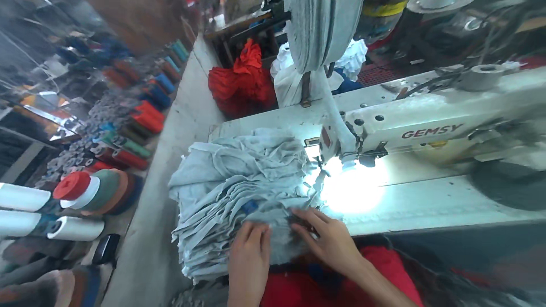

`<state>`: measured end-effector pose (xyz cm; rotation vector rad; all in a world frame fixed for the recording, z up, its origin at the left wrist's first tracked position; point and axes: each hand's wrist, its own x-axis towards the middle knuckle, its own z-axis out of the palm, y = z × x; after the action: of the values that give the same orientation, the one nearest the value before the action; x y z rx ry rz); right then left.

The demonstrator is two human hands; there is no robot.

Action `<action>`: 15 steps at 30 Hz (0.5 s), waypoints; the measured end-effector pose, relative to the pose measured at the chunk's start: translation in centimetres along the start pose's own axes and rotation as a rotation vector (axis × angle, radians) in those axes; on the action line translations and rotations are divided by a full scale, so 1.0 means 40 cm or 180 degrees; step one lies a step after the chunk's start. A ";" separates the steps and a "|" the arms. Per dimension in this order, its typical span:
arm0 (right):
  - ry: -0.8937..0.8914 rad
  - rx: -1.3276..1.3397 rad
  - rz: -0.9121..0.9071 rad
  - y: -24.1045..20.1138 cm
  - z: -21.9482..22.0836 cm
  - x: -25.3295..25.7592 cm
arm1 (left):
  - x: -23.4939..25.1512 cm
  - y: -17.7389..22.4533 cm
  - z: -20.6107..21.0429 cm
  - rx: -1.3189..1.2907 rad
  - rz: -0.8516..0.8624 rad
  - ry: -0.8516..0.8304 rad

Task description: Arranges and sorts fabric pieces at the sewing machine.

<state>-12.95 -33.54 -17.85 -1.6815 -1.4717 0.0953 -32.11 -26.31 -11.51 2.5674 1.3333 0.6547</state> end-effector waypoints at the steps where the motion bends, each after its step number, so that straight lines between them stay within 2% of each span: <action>1: -0.0019 0.0038 0.0055 0.005 -0.007 -0.008 | 0.013 0.010 0.002 0.0045 0.0038 -0.0141; 4: -0.0075 0.0033 0.0049 0.013 -0.018 -0.028 | 0.041 0.027 0.006 0.0200 0.0194 -0.0532; 7: -0.0107 0.0072 0.0002 0.010 -0.026 -0.042 | 0.038 0.023 0.008 0.0307 0.0301 -0.0634; 11: -0.0118 0.0149 -0.0209 0.011 -0.027 -0.057 | -0.001 0.000 0.008 -0.0045 0.0375 -0.0362; 15: -0.0184 0.0234 -0.0322 0.000 -0.013 -0.066 | -0.050 -0.010 0.016 -0.0737 0.0113 0.0140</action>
<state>-13.44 -36.02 -18.73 -1.5543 -1.5749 0.1423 -33.12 -27.67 -12.83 2.4087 1.1515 0.8241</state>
